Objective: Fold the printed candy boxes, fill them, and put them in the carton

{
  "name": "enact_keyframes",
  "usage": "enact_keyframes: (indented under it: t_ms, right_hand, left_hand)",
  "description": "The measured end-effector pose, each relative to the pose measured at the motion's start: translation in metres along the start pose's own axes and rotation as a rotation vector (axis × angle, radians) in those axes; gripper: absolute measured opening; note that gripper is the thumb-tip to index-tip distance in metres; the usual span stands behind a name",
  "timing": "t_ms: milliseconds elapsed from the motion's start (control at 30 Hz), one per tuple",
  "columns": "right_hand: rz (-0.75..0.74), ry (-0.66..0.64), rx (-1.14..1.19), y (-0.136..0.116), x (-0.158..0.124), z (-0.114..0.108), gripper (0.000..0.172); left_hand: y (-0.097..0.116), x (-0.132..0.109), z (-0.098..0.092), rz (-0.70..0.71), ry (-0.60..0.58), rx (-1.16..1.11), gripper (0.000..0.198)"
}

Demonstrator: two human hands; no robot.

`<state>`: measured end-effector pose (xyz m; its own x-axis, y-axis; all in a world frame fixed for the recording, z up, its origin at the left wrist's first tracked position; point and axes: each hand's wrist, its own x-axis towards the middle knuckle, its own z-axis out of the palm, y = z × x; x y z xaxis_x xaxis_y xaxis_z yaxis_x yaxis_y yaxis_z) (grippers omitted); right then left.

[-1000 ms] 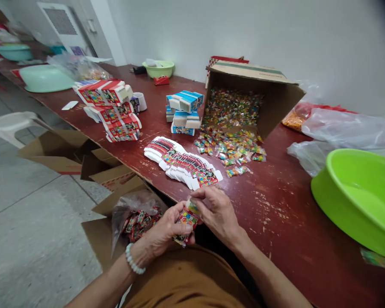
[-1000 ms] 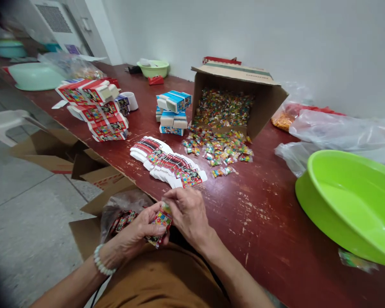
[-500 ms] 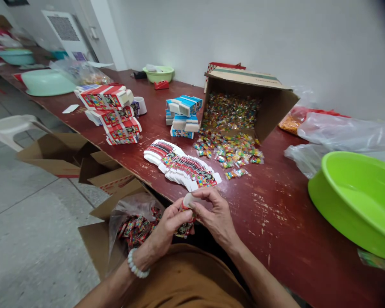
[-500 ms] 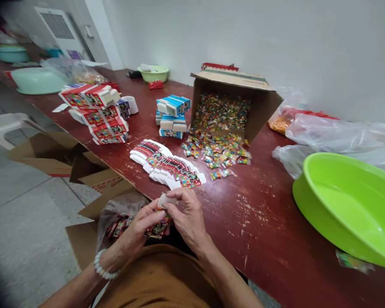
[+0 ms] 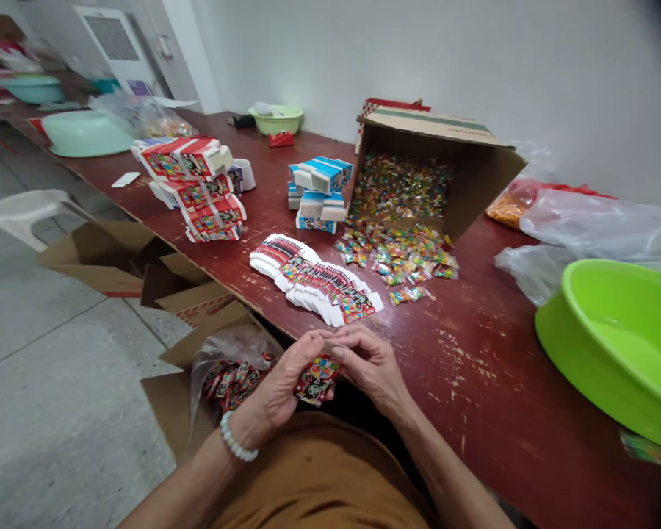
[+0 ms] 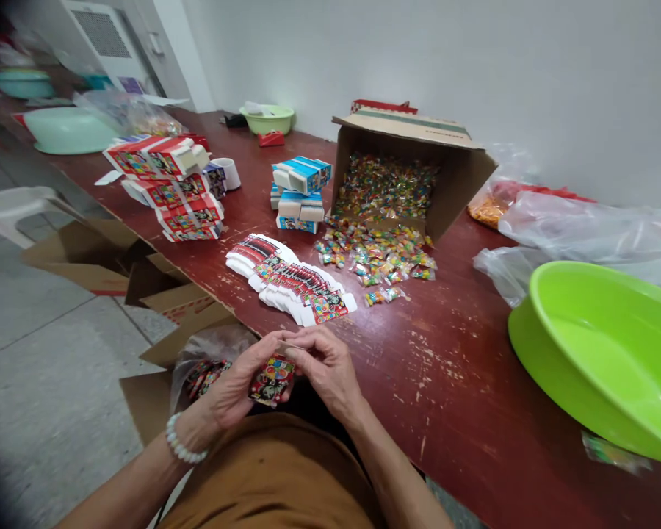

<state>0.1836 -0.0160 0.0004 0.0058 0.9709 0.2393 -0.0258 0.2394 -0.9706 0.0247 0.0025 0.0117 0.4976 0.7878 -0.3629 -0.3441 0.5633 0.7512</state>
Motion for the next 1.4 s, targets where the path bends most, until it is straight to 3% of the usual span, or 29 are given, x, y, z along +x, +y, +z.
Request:
enact_keyframes:
  t_ms: [67, 133, 233, 333, 400, 467, 667, 767, 900, 1000, 1100, 1200, 1300, 1400]
  right_hand:
    - [-0.167, -0.031, -0.183, -0.002, -0.002, -0.001, 0.008]
    - [-0.185, -0.060, -0.252, -0.004, -0.003, 0.000, 0.011]
    - [0.027, -0.049, -0.097, -0.004, 0.001, 0.004, 0.009]
    - [0.264, -0.053, 0.150, -0.002, 0.008, 0.008, 0.018]
    - [0.320, -0.046, 0.194, -0.003, 0.011, 0.010, 0.021]
    - [0.269, -0.043, 0.145, -0.008, 0.012, 0.010, 0.019]
    - [-0.118, -0.112, -0.180, -0.013, 0.003, 0.008, 0.007]
    - [-0.141, -0.101, -0.224, -0.003, -0.001, 0.020, 0.014]
    - [-0.122, -0.207, -0.237, 0.006, 0.002, 0.032, 0.035]
    - [-0.098, -0.048, -0.354, 0.011, 0.011, 0.010, 0.042]
    - [-0.081, 0.170, -0.646, 0.023, 0.024, -0.034, 0.041]
    - [-0.071, 0.206, -0.988, 0.042, 0.032, -0.069, 0.049]
    - [0.052, 0.175, -1.249, 0.058, 0.033, -0.076, 0.061]
    - [0.152, 0.166, -1.336, 0.064, 0.032, -0.069, 0.063]
  left_hand:
    - [0.003, 0.003, -0.003, -0.116, -0.012, -0.123, 0.037]
    - [0.005, 0.005, -0.004, -0.169, -0.035, -0.199, 0.043]
    - [0.006, 0.008, -0.002, -0.160, -0.056, -0.190, 0.049]
    - [0.003, 0.009, 0.000, -0.147, -0.040, -0.152, 0.053]
    - [0.003, 0.008, 0.002, -0.128, -0.012, -0.136, 0.054]
    - [0.006, 0.007, 0.004, -0.119, 0.017, -0.137, 0.049]
    - [0.013, 0.008, 0.004, -0.134, 0.060, -0.228, 0.024]
    - [0.014, 0.009, -0.002, -0.116, 0.073, -0.249, 0.022]
    - [0.029, 0.002, -0.031, 0.088, 0.131, -0.056, 0.039]
    - [0.041, -0.012, -0.074, 0.210, 0.313, 0.215, 0.050]
    - [0.042, -0.025, -0.121, 0.307, 0.557, 0.505, 0.047]
    - [0.039, -0.026, -0.150, 0.360, 0.648, 0.594, 0.039]
    - [0.038, -0.011, -0.146, 0.442, 0.653, 0.645, 0.032]
    - [0.038, 0.012, -0.111, 0.524, 0.563, 0.710, 0.027]
